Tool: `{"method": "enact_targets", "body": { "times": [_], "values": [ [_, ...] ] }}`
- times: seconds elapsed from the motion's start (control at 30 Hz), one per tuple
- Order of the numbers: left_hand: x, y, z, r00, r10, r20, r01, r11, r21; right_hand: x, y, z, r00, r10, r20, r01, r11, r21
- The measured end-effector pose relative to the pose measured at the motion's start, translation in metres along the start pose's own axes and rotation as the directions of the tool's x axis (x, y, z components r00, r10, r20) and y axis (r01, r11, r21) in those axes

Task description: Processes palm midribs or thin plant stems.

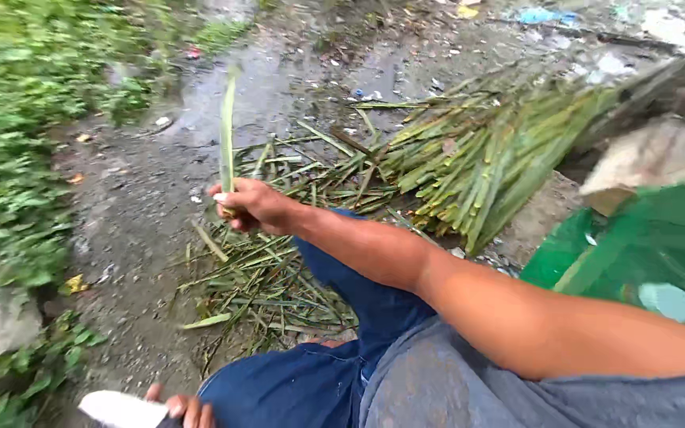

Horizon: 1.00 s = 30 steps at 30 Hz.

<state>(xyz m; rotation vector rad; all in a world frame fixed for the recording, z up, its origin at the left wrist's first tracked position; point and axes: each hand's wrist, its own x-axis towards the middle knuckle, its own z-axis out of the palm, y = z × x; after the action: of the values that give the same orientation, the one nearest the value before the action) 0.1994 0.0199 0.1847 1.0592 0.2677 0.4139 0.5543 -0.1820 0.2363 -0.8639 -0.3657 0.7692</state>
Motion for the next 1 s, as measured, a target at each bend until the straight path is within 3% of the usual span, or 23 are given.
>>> {"method": "enact_targets", "body": {
  "times": [0.1, 0.23, 0.4, 0.6, 0.73, 0.83, 1.0],
  "values": [
    [0.018, 0.009, 0.045, 0.992, 0.048, -0.120, -0.023, 0.978, 0.205, -0.021, 0.017, 0.017, 0.979, 0.053, 0.199, -0.019, 0.985, -0.172],
    [0.051, 0.009, 0.098, 0.985, 0.096, -0.145, -0.034, 0.925, 0.379, -0.051, 0.043, 0.014, 0.946, 0.137, 0.293, -0.021, 0.930, -0.366],
    [0.085, -0.033, 0.108, 0.998, 0.050, -0.041, -0.031, 0.923, 0.385, -0.066, 0.085, -0.006, 0.893, 0.282, 0.351, -0.124, 0.904, -0.410],
    [0.078, -0.063, 0.093, 0.984, -0.170, 0.044, 0.152, 0.950, 0.273, -0.082, 0.108, -0.024, 0.795, 0.484, 0.365, -0.211, 0.785, -0.582],
    [0.072, -0.074, 0.099, 0.972, -0.228, -0.050, 0.228, 0.882, 0.412, -0.081, 0.111, -0.021, 0.866, 0.417, 0.277, -0.082, 0.664, -0.743],
    [0.065, -0.080, 0.110, 0.969, -0.220, -0.110, 0.246, 0.855, 0.456, -0.086, 0.105, -0.010, 0.915, 0.374, 0.151, -0.167, 0.693, -0.702],
    [0.053, -0.083, 0.107, 0.979, -0.200, -0.046, 0.203, 0.902, 0.382, -0.086, 0.107, 0.002, 0.970, 0.242, 0.027, -0.157, 0.707, -0.689]
  ]
}}
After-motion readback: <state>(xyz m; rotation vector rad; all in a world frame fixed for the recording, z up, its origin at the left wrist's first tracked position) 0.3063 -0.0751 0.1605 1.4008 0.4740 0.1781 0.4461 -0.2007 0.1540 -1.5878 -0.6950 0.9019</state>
